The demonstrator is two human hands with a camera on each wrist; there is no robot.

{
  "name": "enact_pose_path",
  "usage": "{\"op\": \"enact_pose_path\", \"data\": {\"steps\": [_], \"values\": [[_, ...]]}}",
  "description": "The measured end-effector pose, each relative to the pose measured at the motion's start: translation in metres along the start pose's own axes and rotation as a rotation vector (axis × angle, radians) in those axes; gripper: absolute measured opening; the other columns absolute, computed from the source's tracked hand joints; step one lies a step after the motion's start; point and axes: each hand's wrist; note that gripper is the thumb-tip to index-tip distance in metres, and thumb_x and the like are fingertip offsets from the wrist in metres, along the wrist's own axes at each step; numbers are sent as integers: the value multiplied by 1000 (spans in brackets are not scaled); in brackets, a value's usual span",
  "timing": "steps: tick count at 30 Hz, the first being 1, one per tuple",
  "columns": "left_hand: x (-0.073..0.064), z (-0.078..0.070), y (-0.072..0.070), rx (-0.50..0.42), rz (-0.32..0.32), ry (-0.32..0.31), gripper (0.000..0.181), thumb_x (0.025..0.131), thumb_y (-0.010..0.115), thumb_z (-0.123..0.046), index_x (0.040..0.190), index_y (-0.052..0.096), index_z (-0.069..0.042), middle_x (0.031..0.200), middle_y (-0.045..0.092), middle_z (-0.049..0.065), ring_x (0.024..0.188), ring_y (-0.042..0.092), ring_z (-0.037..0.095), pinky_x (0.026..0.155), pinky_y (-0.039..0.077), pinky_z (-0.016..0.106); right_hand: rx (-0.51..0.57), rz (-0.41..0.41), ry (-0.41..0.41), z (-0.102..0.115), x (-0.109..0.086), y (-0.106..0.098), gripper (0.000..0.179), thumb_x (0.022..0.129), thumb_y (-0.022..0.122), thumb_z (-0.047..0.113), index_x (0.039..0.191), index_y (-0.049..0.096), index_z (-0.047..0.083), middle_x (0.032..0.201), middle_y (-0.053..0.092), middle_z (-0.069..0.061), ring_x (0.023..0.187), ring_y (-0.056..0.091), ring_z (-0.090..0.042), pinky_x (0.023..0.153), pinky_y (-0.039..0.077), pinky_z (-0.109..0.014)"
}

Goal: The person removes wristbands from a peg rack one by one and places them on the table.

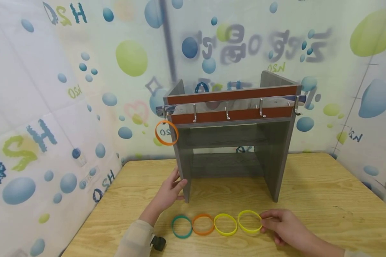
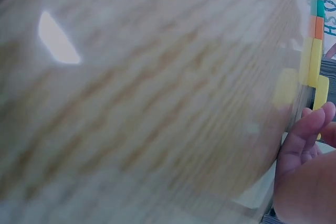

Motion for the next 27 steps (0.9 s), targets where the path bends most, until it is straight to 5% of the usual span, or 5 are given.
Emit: {"op": "enact_pose_path", "data": {"steps": [27], "values": [[-1, -1, 0, -2, -3, 2, 72, 113, 56, -29, 169, 16, -49, 177, 29, 11, 153, 43, 49, 87, 66, 56, -12, 16, 62, 0, 3, 0, 40, 104, 69, 19, 130, 66, -12, 88, 77, -3, 50, 52, -8, 46, 46, -19]]}}
Point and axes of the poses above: each hand's wrist, its own x-axis towards the middle knuckle, its own y-axis out of the palm, z = x × y
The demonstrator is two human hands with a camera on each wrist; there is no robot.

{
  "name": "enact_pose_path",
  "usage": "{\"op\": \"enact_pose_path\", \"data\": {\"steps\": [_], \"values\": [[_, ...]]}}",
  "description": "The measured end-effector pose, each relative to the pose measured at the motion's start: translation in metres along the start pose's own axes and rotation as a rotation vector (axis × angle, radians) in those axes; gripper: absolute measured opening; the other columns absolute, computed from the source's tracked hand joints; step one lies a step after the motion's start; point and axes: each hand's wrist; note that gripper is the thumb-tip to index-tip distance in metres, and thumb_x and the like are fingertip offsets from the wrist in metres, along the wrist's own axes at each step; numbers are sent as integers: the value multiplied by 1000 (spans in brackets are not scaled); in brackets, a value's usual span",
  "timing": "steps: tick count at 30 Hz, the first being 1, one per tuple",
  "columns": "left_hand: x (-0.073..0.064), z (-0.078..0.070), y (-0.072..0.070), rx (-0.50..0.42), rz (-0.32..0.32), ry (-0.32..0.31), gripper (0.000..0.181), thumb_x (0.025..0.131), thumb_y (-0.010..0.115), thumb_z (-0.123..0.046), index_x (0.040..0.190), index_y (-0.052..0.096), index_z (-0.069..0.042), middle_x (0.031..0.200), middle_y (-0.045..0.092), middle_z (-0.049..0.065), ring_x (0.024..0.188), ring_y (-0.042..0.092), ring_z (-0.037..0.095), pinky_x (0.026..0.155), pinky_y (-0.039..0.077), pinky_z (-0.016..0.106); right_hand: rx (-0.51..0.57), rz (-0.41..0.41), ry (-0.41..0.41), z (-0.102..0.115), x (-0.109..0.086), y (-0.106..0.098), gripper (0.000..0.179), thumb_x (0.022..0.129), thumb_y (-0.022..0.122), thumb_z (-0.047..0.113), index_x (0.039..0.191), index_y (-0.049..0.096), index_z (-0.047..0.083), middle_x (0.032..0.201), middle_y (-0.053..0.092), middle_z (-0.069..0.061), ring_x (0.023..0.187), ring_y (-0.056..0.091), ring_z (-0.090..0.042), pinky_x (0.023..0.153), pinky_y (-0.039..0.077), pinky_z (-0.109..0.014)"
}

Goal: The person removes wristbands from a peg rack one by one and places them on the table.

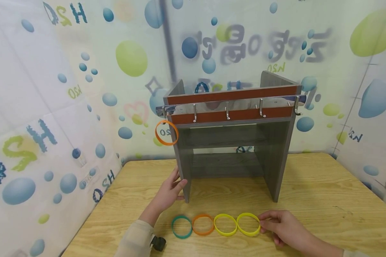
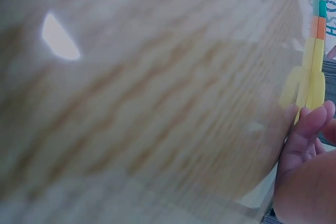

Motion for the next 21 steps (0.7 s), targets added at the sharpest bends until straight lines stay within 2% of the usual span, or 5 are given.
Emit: {"op": "enact_pose_path", "data": {"steps": [21], "values": [[0, 0, 0, -3, 4, -1, 71, 113, 56, -29, 169, 18, -49, 177, 28, 11, 153, 43, 49, 88, 65, 59, -52, -35, 11, 5, 1, 5, 41, 102, 72, 23, 125, 67, -11, 85, 76, -3, 49, 51, -7, 45, 46, -19]]}}
Point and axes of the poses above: each hand's wrist, its own x-axis towards the middle knuckle, its own y-axis out of the palm, z = x × y
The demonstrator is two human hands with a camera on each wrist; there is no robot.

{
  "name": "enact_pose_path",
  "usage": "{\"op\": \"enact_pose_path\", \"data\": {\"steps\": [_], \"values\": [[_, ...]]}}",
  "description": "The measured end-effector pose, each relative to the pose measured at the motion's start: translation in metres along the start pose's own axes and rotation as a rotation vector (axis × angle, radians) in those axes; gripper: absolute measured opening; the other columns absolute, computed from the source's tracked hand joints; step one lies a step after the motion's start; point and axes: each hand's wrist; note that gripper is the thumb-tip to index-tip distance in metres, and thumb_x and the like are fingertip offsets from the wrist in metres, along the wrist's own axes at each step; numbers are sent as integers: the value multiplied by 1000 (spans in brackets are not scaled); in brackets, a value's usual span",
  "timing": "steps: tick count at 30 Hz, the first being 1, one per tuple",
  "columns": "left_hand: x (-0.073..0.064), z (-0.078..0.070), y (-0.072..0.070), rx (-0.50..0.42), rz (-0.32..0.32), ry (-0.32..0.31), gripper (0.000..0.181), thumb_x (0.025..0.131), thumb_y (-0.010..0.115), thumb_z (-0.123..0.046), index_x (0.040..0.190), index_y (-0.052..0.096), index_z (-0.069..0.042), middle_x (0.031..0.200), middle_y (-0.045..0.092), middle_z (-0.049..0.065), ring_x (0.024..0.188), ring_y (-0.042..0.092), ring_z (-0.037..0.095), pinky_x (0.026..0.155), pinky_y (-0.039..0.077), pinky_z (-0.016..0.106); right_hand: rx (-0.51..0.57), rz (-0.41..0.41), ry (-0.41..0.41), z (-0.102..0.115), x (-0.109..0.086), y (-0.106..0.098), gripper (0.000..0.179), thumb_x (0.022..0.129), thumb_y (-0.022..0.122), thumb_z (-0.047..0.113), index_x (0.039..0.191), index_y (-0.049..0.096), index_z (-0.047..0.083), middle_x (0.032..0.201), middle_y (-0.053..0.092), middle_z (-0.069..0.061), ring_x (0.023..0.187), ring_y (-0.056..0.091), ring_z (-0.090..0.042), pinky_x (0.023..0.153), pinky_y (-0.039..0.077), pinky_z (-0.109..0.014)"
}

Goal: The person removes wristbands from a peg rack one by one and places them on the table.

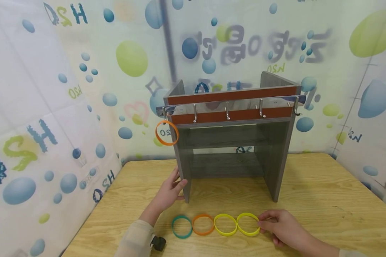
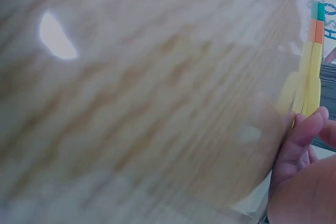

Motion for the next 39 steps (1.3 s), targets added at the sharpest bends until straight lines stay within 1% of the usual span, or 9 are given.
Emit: {"op": "enact_pose_path", "data": {"steps": [7, 20, 27, 33, 36, 39], "values": [[0, 0, 0, 5, -6, 2, 71, 112, 57, -30, 168, 18, -50, 177, 29, 11, 152, 44, 49, 87, 65, 58, 7, 2, 12, 0, -1, 0, 38, 102, 73, 23, 123, 68, -8, 83, 75, -2, 49, 51, -7, 45, 45, -19], [0, 0, 1, 6, -8, -4, 70, 113, 56, -28, 168, 19, -50, 177, 30, 10, 152, 44, 49, 87, 65, 58, 28, 36, -10, -5, -3, -6, 38, 102, 72, 21, 126, 69, -8, 84, 74, -4, 51, 52, -8, 46, 47, -19], [0, 0, 0, -3, -6, -2, 70, 113, 56, -28, 168, 19, -49, 176, 30, 11, 152, 44, 49, 87, 66, 58, 26, 49, 24, -3, -4, -10, 36, 103, 70, 20, 126, 71, -7, 85, 73, -2, 53, 54, -8, 48, 48, -19], [0, 0, 0, -7, -4, 2, 70, 113, 56, -28, 168, 20, -49, 176, 30, 10, 152, 44, 49, 87, 65, 58, 20, 57, 25, -3, -3, -11, 35, 104, 68, 19, 127, 72, -8, 87, 71, 0, 53, 54, -8, 49, 48, -20], [0, 0, 0, -5, -4, 3, 70, 113, 56, -28, 168, 19, -49, 176, 30, 11, 152, 44, 49, 87, 65, 58, 18, 57, 37, -3, -3, -10, 36, 103, 69, 20, 127, 73, -7, 87, 70, 0, 54, 54, -8, 50, 49, -20], [0, 0, 0, -3, -5, 1, 70, 112, 56, -29, 168, 19, -49, 177, 30, 10, 152, 44, 49, 87, 66, 58, 1, 54, 32, -3, -3, -10, 36, 103, 70, 22, 127, 74, -6, 85, 69, 0, 54, 55, -9, 49, 50, -21]]}}
Point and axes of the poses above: each hand's wrist, its own x-axis towards the middle knuckle, its own y-axis out of the palm, z = x × y
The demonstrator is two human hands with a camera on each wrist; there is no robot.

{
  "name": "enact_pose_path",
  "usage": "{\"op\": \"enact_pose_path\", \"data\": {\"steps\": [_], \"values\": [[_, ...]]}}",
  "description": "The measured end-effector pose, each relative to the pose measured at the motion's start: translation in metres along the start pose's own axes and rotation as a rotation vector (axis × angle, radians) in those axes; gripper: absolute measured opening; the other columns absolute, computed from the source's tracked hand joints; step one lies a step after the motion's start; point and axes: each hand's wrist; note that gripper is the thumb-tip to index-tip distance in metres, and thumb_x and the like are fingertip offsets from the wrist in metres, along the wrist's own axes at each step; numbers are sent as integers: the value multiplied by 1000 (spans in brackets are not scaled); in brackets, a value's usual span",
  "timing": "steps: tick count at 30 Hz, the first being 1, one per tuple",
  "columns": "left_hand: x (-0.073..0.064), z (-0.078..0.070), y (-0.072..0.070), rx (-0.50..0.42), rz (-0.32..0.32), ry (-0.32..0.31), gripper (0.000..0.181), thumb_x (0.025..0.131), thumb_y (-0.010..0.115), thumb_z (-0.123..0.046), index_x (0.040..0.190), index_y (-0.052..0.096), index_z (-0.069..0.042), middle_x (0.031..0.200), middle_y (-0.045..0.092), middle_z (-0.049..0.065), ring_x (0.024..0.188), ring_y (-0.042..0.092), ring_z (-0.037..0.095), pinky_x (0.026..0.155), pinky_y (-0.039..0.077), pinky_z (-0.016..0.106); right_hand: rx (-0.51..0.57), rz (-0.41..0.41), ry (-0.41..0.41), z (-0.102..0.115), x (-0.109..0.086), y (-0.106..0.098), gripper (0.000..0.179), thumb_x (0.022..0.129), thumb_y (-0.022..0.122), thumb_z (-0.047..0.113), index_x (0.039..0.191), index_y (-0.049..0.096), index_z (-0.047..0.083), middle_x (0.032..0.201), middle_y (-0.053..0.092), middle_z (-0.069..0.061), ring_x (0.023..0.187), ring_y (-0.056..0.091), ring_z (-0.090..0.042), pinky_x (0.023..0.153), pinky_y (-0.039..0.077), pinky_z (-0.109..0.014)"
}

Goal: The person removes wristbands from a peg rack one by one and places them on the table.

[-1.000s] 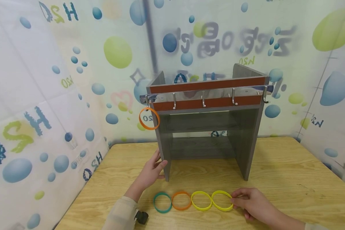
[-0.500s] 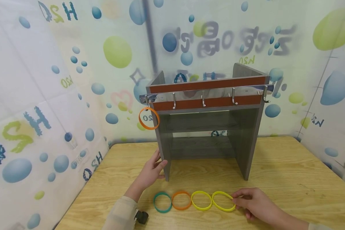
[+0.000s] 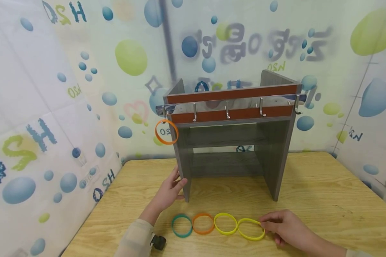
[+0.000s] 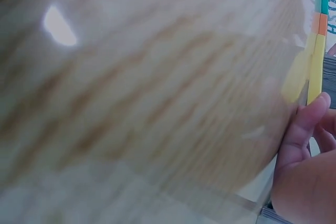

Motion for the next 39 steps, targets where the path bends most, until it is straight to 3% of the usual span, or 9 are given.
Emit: {"op": "enact_pose_path", "data": {"steps": [10, 22, 30, 39], "values": [[1, 0, 0, -9, 9, 0, 71, 113, 55, -28, 169, 17, -50, 177, 28, 11, 153, 43, 50, 88, 65, 59, -64, -34, 1, -1, 3, 1, 36, 104, 70, 26, 127, 74, -1, 83, 68, -1, 53, 56, -10, 46, 50, -23], [0, 0, 1, 1, 4, 5, 71, 113, 56, -29, 169, 17, -49, 177, 28, 10, 153, 43, 49, 88, 65, 58, -77, -27, -88, 2, 4, 6, 23, 100, 73, 17, 112, 77, -2, 73, 66, -2, 49, 51, -9, 43, 45, -19], [-1, -1, 1, 4, 0, 4, 71, 113, 56, -28, 169, 18, -49, 177, 29, 10, 152, 44, 49, 88, 65, 58, -57, -35, -57, 1, 10, 5, 20, 102, 70, 16, 110, 76, -1, 76, 67, -3, 50, 51, -9, 44, 42, -20], [-1, -1, 1, -1, 3, 4, 71, 113, 55, -26, 168, 18, -50, 177, 28, 9, 152, 44, 49, 88, 65, 58, -82, -80, -19, 2, 11, 6, 20, 102, 68, 14, 111, 75, -2, 77, 68, -3, 52, 55, -10, 45, 47, -22]]}}
Point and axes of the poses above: each hand's wrist, its own x-axis towards the middle knuckle, its own y-axis out of the palm, z = x × y
